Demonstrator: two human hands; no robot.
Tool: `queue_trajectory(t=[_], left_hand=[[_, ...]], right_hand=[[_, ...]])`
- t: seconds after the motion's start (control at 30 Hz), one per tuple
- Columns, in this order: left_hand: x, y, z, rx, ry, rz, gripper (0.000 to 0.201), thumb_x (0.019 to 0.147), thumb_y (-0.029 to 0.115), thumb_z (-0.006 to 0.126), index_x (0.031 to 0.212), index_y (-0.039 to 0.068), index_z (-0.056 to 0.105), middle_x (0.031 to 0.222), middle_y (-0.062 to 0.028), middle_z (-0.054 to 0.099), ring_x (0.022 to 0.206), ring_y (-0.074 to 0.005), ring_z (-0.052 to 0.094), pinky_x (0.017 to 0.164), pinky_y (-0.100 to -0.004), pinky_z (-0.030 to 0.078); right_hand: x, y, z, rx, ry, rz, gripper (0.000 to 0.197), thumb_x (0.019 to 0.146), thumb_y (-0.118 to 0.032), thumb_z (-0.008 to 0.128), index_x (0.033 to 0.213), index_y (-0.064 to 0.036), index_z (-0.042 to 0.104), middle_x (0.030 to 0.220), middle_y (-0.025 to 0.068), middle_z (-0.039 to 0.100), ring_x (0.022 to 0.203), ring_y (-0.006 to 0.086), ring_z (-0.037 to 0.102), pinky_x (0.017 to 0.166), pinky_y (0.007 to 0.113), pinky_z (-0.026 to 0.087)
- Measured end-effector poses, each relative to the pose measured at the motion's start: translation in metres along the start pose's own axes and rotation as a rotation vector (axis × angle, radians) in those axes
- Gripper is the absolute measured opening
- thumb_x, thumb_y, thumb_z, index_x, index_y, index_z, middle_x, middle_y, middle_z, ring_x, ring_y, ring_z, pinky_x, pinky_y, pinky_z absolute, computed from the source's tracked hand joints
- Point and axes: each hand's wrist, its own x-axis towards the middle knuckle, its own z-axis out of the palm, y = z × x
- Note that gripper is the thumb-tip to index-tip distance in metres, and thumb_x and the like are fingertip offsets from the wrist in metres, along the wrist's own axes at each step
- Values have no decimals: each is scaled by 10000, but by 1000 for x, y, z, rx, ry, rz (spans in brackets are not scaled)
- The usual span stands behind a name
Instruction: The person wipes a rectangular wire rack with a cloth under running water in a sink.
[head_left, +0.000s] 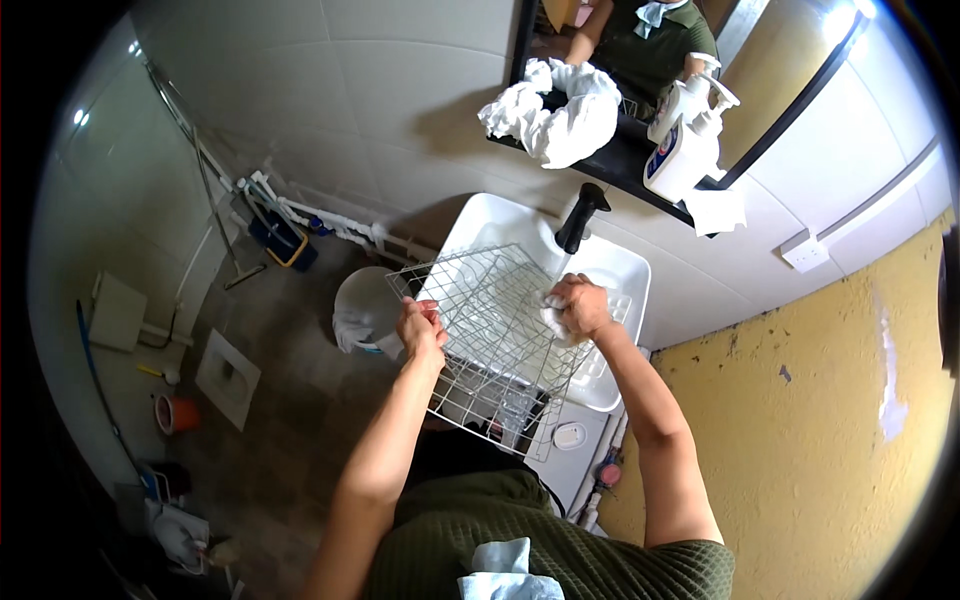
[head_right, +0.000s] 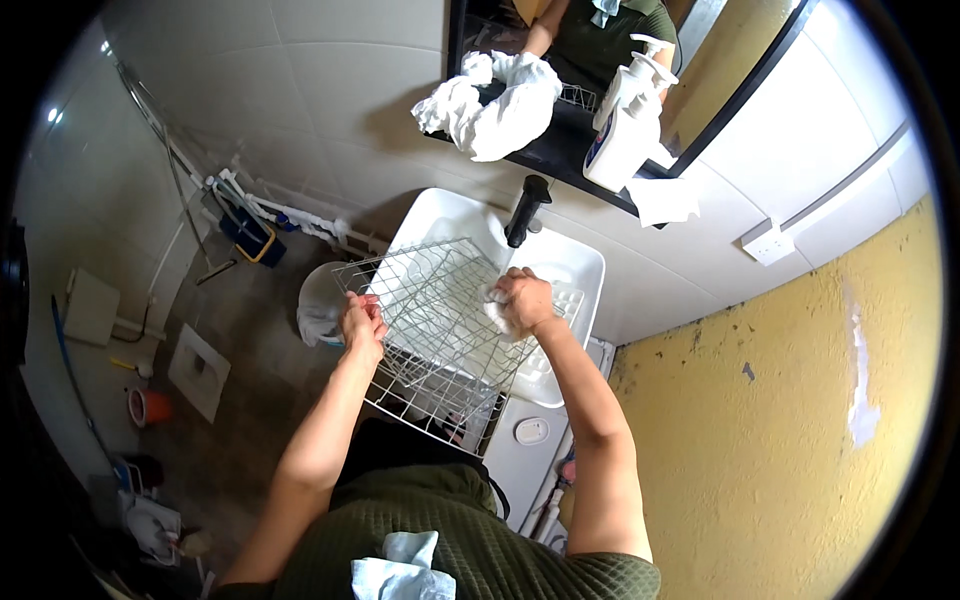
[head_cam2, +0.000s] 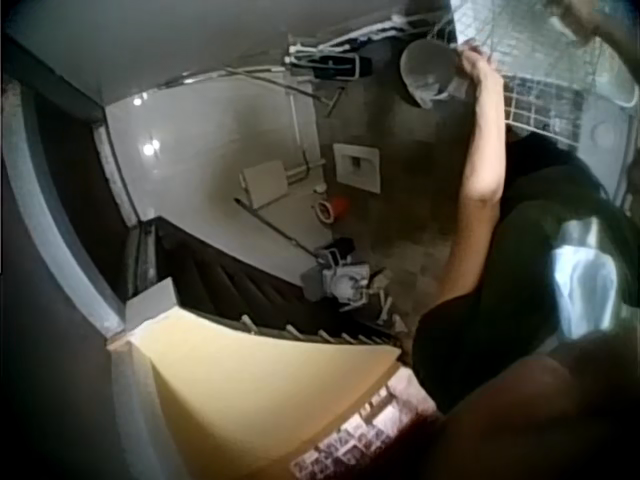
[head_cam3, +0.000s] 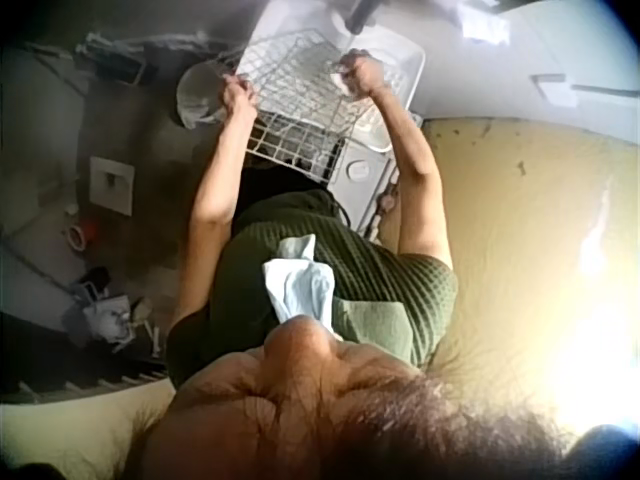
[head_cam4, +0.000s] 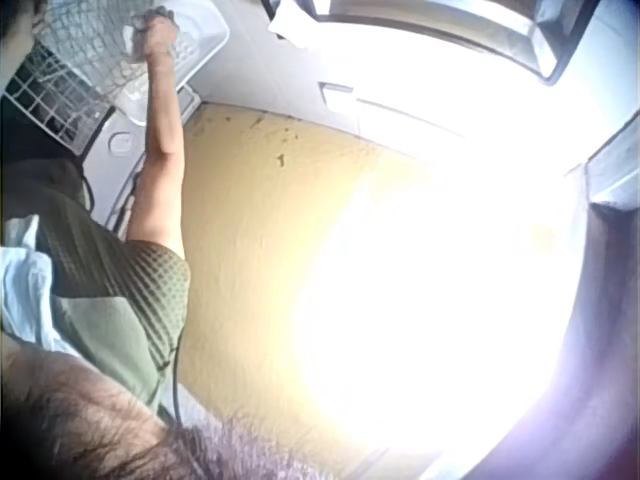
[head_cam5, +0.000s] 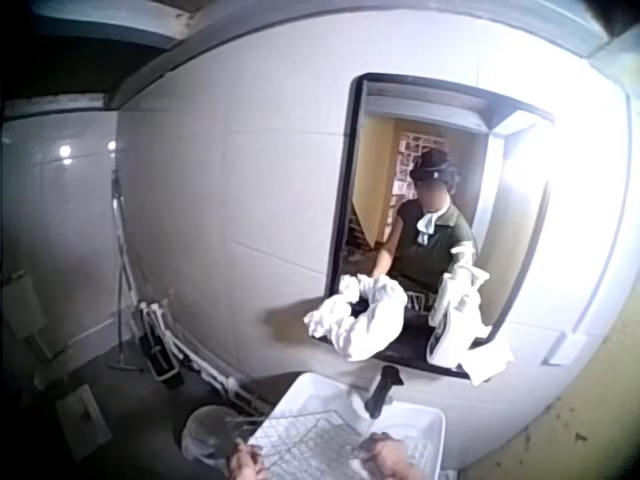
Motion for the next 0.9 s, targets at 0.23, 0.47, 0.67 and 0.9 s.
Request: queue_trajectory(t=[0.23,0.47,0.67,0.9], left_hand=[[10,3,-4,-3,-3,-28,468,986,428,315,799,48,515,562,12,402,401,-73,294,357,-210,215],[20,-5,-16,-39,-71,-73,510,981,458,304,873,17,536,577,-5,406,363,-74,261,322,-215,193],[13,-11,-21,-19,-110,-68,543,985,467,293,887,7,564,533,16,377,382,-64,262,329,-210,199],[-27,-1,-23,-4,-148,-68,574,979,485,284,876,-9,558,577,14,403,400,-54,259,326,-191,198]], right_hand=[[-18,-107,-28,524,204,-397,441,605,50,602,1002,-138,640,1012,27,620,1003,242,569,836,351,481],[-43,-37,20,326,166,-298,423,619,2,608,997,-187,623,1003,10,600,952,254,568,690,352,528],[-35,59,41,-34,56,152,286,629,-178,660,915,-168,666,971,23,625,875,290,591,716,379,511],[-3,27,22,287,246,358,283,709,-123,598,982,-78,656,1000,96,626,968,312,585,806,364,487]])
